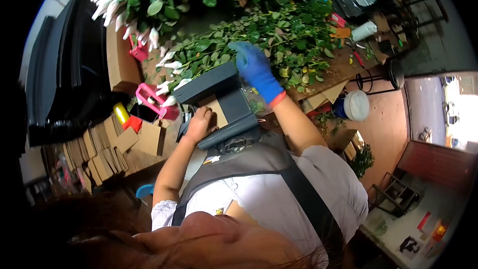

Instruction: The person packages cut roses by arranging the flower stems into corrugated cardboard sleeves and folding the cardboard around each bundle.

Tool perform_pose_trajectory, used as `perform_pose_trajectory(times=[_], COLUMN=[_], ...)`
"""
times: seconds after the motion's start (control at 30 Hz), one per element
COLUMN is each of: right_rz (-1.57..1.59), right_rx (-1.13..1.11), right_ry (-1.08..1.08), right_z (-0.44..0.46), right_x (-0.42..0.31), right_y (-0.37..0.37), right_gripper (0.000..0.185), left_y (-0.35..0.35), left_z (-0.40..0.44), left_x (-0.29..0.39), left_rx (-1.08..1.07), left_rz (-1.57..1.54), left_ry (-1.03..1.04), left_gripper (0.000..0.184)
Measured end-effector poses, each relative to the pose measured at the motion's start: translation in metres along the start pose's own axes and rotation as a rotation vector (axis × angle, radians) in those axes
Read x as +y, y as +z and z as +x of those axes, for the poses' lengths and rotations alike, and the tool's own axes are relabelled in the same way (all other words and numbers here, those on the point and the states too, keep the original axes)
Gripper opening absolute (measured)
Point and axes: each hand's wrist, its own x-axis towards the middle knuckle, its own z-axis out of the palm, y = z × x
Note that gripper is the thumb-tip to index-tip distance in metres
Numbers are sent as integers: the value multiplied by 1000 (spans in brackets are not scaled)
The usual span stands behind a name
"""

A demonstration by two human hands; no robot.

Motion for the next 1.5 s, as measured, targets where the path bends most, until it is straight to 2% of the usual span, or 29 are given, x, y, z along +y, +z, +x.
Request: perform_pose_trajectory(times=[0.03, 0.13, 0.17, 0.27, 0.3, 0.33, 0.4, 0.5, 0.6, 0.63, 0.73, 0.77, 0.8, 0.87, 0.97, 1.0, 1.07, 1.1, 1.13, 1.17, 1.27, 1.33, 1.37, 1.4, 1.47, 1.5], right_rz=[-182, -674, -590, -251, -132, -139, -202, -345, -688, -505, -384, -401, -330, -325, -367, -313, -200, -205, -268, -255, -389, -572, -714, -723, -737, -740], right_rx=[85, -236, -279, -93, 93, 117, -16, -199, -331, -562, -286, 1, 140, 37, -179, -101, 32, -152, -342, -469, -862, -943, -1037, -1030, -1009, -1088], right_ry=[-91, -284, -345, -102, -249, -296, -300, -259, -488, -270, -150, -389, -446, -434, -334, -380, -500, -496, -402, -317, -53, -124, -18, -33, -52, -130], right_z=[8, 2, 7, 32, 37, 40, 36, 31, 17, 25, 42, 45, 42, 42, 40, 32, 24, 18, -1, -21, -73, -104, -106, -111, -120, -115], right_x=[30, 122, 128, 101, 73, 59, 50, 80, 135, 126, 101, 93, 54, 42, 59, 61, 18, 7, 8, 19, 60, 83, 73, 83, 97, 101], right_y=[10, 41, 35, 1, -22, -37, -46, -4, 55, 53, 29, 10, -24, -59, -75, -78, -108, -118, -120, -117, -79, -57, -49, -43, -26, -29], right_gripper=[36, 37, 29, 23, 19, 18, 24, 33, 35, 34, 33, 34, 39, 43, 34, 33, 31, 28, 28, 27, 31, 32, 33, 33, 32, 33], left_y=[-2, -4, -4, -2, -3, -3, -4, -3, -3, -2, 6, 6, 5, 3, 7, 7, 9, 5, 2, 6, 23, 19, 6, -7, 8, 14], left_z=[0, -3, -3, -2, -1, -2, -5, -4, -3, -3, -7, -8, -7, -6, -13, -15, -4, -6, -9, -11, -15, -17, -13, -8, -13, -14], left_x=[4, 5, 4, 6, 8, 10, 10, 8, 8, 8, 4, 5, 6, 7, 4, 1, 2, 5, 6, 2, -11, -9, 3, 15, 1, -1], left_rx=[14, 16, 14, 27, 27, 20, 19, 23, 18, 27, 75, 73, 71, 66, 56, 50, 79, 79, 75, 72, 118, 134, 93, 52, 101, 111], left_rz=[-18, -49, -47, -72, -82, -92, -86, -70, -67, -63, -79, -78, -79, -82, -90, -96, -125, -142, -156, -133, -402, -318, -330, -340, -234, -261], left_ry=[6, -2, 0, -17, -33, -52, -53, -31, -30, -30, -21, -29, -36, -42, -44, -38, -53, -76, -92, -113, -276, -189, -212, -233, -88, -117], left_gripper=[53, 54, 55, 53, 52, 51, 51, 47, 46, 46, 46, 45, 45, 44, 45, 46, 49, 51, 53, 66, 88, 91, 82, 73, 48, 36])
